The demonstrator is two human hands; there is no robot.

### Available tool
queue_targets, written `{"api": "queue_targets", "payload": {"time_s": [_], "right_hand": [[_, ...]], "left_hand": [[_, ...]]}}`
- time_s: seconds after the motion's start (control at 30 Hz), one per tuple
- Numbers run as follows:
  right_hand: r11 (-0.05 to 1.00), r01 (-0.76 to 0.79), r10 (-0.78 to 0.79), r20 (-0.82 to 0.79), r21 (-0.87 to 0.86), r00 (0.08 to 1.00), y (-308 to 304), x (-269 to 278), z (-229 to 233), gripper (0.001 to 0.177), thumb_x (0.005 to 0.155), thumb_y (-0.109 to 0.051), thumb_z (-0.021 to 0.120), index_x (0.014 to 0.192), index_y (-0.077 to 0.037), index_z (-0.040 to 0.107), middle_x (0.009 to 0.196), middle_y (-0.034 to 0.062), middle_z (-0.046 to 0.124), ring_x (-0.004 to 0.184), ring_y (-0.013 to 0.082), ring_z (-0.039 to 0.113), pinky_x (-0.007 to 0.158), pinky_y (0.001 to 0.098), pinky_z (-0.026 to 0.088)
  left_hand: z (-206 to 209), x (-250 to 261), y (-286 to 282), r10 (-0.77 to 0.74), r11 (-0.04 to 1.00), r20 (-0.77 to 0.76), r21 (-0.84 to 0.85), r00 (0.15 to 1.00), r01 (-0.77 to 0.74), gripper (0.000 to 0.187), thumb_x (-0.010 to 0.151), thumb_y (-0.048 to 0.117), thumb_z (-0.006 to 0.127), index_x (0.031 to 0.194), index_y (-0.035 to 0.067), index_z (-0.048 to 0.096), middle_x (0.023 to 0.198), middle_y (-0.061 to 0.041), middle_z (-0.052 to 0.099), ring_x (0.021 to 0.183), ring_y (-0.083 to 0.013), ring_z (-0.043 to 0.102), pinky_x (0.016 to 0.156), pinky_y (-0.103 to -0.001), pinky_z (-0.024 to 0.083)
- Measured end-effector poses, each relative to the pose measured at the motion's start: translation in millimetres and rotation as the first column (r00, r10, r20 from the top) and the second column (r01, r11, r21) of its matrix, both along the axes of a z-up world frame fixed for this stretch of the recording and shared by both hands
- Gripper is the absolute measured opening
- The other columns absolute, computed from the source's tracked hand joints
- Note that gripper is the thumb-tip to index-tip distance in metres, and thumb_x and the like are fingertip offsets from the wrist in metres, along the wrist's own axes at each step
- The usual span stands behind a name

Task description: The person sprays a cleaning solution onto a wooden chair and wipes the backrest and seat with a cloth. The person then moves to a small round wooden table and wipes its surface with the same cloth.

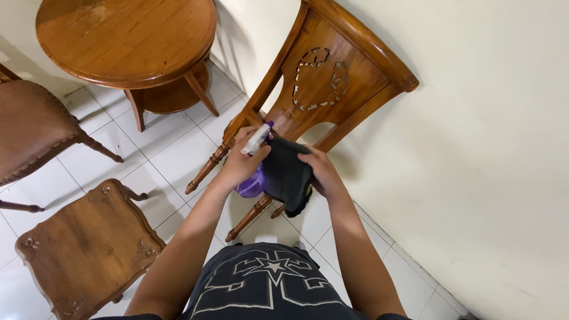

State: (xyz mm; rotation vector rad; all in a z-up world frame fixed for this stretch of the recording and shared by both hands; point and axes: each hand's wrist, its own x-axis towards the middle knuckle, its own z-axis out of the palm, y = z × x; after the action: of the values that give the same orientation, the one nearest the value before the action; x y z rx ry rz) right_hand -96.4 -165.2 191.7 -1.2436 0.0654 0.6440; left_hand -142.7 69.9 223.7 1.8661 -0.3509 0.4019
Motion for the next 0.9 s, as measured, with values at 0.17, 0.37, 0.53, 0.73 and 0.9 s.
{"api": "queue_targets", "payload": {"time_s": [0.17, 0.37, 0.53, 0.73, 0.9], "right_hand": [[0.95, 0.238, -0.222, -0.101, 0.203, 0.97, 15, 3, 0, 0.043, 0.095, -0.02, 0.05, 0.134, -0.006, 0.058, 0.13, 0.0139, 0.068, 0.12, 0.028, 0.065, 0.108, 0.0418, 0.048], [0.866, 0.367, -0.341, -0.135, 0.34, 0.93, 32, 21, -5, 0.038, 0.1, -0.019, 0.05, 0.134, -0.006, 0.056, 0.13, 0.0106, 0.067, 0.12, 0.0269, 0.063, 0.108, 0.0426, 0.048], [0.845, 0.409, -0.382, -0.147, 0.344, 0.912, 51, 24, -10, 0.036, 0.101, -0.022, 0.052, 0.131, -0.005, 0.057, 0.126, 0.015, 0.068, 0.114, 0.0296, 0.066, 0.103, 0.0445, 0.051], [0.844, 0.298, -0.267, -0.132, 0.447, 0.955, 65, 13, -15, 0.032, 0.105, -0.026, 0.054, 0.126, -0.002, 0.056, 0.114, 0.0192, 0.068, 0.098, 0.0347, 0.066, 0.091, 0.0489, 0.053], [0.823, 0.372, -0.33, -0.17, 0.429, 0.928, 66, 22, -15, 0.036, 0.103, -0.024, 0.055, 0.128, 0.001, 0.059, 0.122, 0.0142, 0.07, 0.111, 0.0273, 0.068, 0.102, 0.0422, 0.054]], "left_hand": [[11, -4, 8, -0.109, 0.977, -0.43, -0.214, 0.896, 0.016, 0.028, 0.097, 0.012, 0.063, 0.125, 0.007, 0.066, 0.101, -0.005, 0.066, 0.093, -0.0165, 0.063, 0.085, -0.035, 0.051], [28, -13, 9, -0.039, 0.992, -0.312, -0.126, 0.949, 0.0, 0.024, 0.097, 0.01, 0.062, 0.119, 0.005, 0.068, 0.103, -0.007, 0.072, 0.095, -0.0157, 0.067, 0.086, -0.032, 0.053], [32, -16, 14, -0.022, 0.999, -0.395, 0.018, 0.919, 0.031, 0.023, 0.096, 0.015, 0.062, 0.115, 0.005, 0.07, 0.101, -0.009, 0.074, 0.092, -0.0168, 0.071, 0.085, -0.031, 0.055], [24, -10, 15, -0.031, 0.997, -0.44, -0.078, 0.898, -0.004, 0.023, 0.094, 0.018, 0.062, 0.108, 0.002, 0.071, 0.087, -0.01, 0.077, 0.077, -0.0194, 0.076, 0.071, -0.035, 0.059], [20, 3, 17, 0.069, 0.988, -0.526, 0.156, 0.848, 0.016, 0.02, 0.094, 0.021, 0.064, 0.099, 0.003, 0.071, 0.077, -0.014, 0.073, 0.069, -0.0243, 0.072, 0.066, -0.039, 0.055]]}}
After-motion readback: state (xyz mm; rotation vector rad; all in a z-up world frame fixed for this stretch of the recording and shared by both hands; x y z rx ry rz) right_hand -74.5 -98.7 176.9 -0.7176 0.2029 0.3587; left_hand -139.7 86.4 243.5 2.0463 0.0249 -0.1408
